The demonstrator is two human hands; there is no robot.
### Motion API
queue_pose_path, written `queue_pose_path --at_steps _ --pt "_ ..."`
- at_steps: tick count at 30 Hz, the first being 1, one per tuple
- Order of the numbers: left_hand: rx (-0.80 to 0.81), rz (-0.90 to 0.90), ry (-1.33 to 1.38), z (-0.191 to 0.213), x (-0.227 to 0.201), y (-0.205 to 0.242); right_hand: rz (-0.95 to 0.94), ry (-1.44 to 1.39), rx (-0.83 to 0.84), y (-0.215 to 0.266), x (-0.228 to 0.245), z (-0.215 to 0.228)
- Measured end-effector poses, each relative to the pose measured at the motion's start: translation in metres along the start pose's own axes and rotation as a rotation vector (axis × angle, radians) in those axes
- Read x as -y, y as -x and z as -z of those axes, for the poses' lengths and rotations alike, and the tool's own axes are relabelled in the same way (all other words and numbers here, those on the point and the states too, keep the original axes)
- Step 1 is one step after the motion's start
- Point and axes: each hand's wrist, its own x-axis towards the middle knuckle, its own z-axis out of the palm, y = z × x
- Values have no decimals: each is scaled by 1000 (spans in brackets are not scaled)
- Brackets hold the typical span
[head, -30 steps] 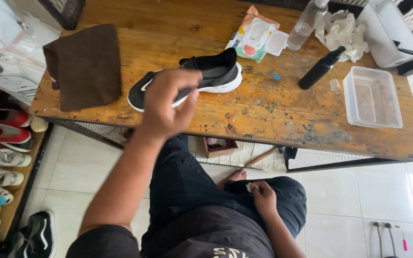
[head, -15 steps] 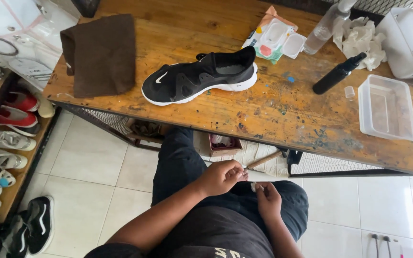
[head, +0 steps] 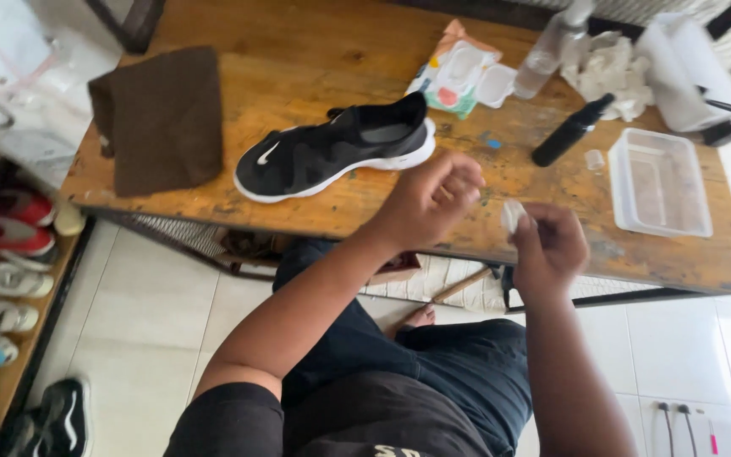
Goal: Cleaning the white midsoles and outsoles of sneakers using a cleaning wipe.
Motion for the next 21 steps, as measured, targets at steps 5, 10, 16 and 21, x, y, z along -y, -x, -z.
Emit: queue_pose_path --at_steps 5,10,16,21 --pt "-18 155 305 -14 51 -24 -348 -278 -18 -51 -36 -28" --pt "52 291 226 -13 37 -22 -449 -274 43 -43 -57 -36" --pt "24 332 118 -14 41 -17 -466 -263 89 -40 -53 -39" --pt "-17 343 86 -18 35 -15 -399 -254 119 -43 -29 -40"
